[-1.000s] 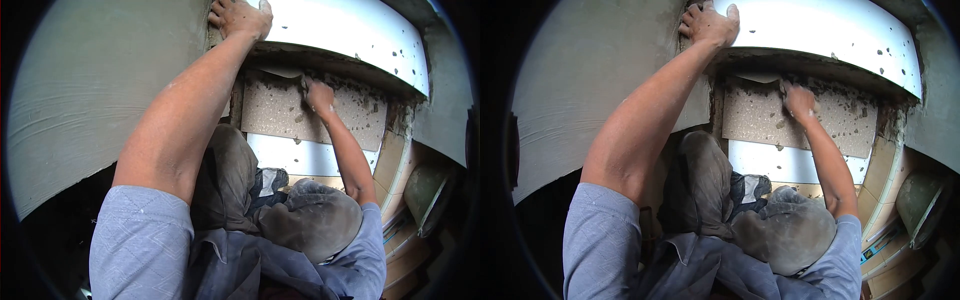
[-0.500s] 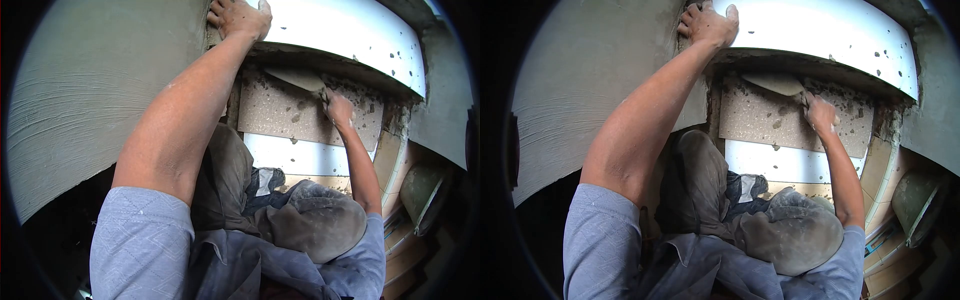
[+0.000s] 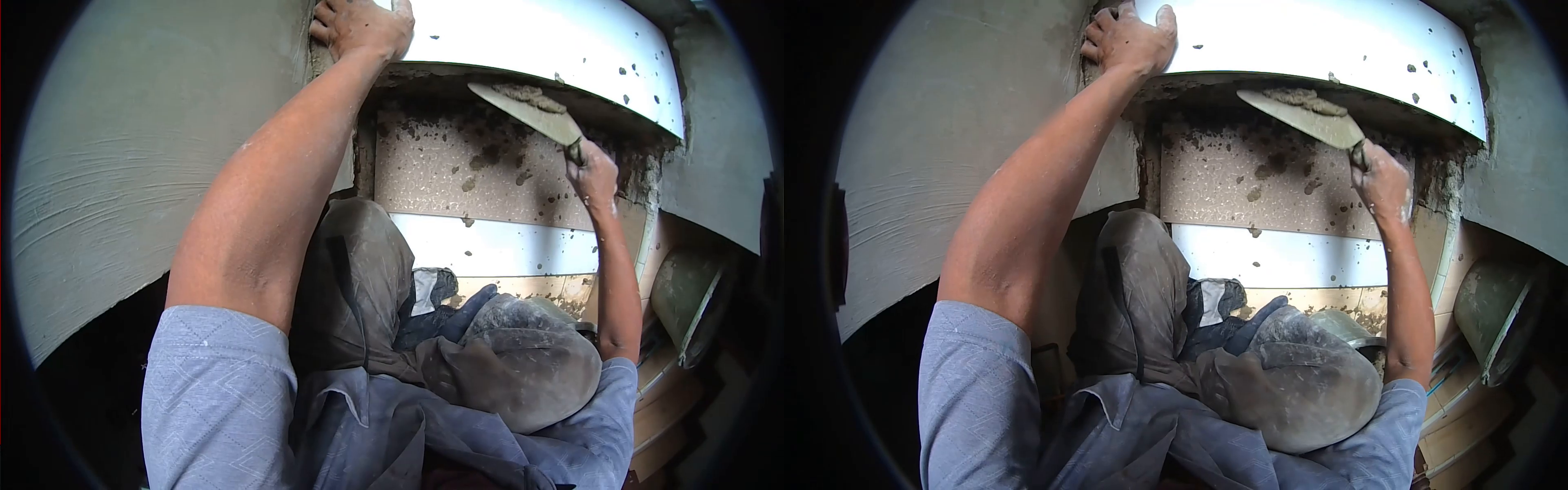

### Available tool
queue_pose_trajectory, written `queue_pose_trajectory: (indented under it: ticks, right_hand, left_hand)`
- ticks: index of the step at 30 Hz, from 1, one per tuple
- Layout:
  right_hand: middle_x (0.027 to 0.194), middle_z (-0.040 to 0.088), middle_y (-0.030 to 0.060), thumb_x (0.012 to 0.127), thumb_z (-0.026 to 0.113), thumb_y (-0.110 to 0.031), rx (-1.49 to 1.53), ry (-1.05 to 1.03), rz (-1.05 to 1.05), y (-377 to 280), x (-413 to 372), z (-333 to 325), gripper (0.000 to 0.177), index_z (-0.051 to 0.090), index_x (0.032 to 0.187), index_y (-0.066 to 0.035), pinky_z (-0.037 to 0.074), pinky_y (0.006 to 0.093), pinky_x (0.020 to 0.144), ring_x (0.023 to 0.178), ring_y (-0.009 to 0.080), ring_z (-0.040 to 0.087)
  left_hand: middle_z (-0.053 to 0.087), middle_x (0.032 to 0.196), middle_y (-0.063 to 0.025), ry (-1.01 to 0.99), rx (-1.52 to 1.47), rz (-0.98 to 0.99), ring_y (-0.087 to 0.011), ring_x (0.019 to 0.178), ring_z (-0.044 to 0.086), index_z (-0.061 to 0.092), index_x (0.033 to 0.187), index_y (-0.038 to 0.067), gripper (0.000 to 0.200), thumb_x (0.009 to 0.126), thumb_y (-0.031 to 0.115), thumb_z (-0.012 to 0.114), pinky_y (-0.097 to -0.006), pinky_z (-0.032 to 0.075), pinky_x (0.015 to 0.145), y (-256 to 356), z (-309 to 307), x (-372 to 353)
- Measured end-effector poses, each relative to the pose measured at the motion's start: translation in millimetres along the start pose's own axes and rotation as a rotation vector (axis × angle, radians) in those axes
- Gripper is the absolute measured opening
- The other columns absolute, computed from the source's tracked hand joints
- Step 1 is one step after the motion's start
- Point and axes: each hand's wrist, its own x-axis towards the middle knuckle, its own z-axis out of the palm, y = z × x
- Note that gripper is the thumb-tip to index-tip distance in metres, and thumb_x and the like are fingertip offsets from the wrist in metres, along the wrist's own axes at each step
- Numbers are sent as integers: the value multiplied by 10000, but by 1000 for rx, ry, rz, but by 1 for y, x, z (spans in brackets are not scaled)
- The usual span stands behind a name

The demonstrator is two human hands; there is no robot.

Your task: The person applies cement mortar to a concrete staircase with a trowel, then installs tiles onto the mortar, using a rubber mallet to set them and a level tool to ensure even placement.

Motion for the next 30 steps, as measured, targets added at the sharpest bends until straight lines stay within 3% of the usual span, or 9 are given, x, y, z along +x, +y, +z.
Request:
queue_pose_trajectory:
  ticks: [2,7,10,18,19,22,25,28,30]
  right_hand:
    - [794,658,103,792,674,-213,-58,-81,-53,22,-17,28,168,619,942,-161,517,435,597,701,324,655]
    - [875,690,153,761,664,-220,-366,-531,121,78,-1,117,190,688,936,-151,530,488,707,820,368,671]
    - [846,676,179,744,714,-281,-242,-376,3,92,31,108,229,652,895,-121,510,489,715,787,386,656]
    - [784,669,171,773,654,-183,-78,-440,180,28,46,-54,151,632,895,-96,520,453,705,763,374,656]
    - [724,623,186,777,664,-195,-67,-325,88,45,36,-52,160,609,873,-79,479,426,636,673,380,613]
    - [759,661,170,777,668,-190,-18,-426,208,49,19,-56,145,601,879,-112,514,460,679,726,347,667]
    - [828,679,183,781,682,-206,-231,-616,161,63,16,-6,152,642,915,-146,518,483,738,799,374,670]
    - [905,674,192,752,701,-287,-332,-530,130,111,26,64,267,671,951,-112,521,473,765,865,391,649]
    - [924,673,195,738,711,-295,-287,-535,100,118,47,54,292,668,951,-101,523,469,774,866,394,646]
  left_hand:
    - [392,1380,-205,-7,5,-15,-389,1305,319,511,1312,69,646,862,531,513,-565,236,1050,0,0,0]
    - [337,1436,-232,-23,46,72,-411,1345,266,426,1412,57,731,871,549,438,-546,167,1093,-8,9,4]
    - [331,1443,-235,-20,40,66,-418,1348,260,428,1410,55,735,871,554,435,-550,160,1095,-10,13,6]
    - [325,1450,-243,-24,53,64,-430,1352,251,429,1413,63,742,871,568,430,-558,157,1096,-10,16,6]
    - [323,1453,-244,-24,54,61,-431,1353,250,429,1414,64,741,871,568,429,-559,158,1095,-10,16,7]
    - [321,1455,-240,-21,62,49,-415,1357,248,429,1413,65,727,872,550,438,-543,165,1096,-8,16,7]
    - [332,1442,-230,0,41,58,-395,1347,255,432,1408,62,707,869,519,451,-530,169,1097,-8,16,6]
    - [329,1444,-235,-13,41,51,-400,1351,249,430,1412,64,718,865,529,454,-530,166,1099,-6,13,6]
    - [328,1446,-238,-25,45,44,-403,1357,242,429,1413,64,721,864,530,462,-531,165,1100,-5,11,8]
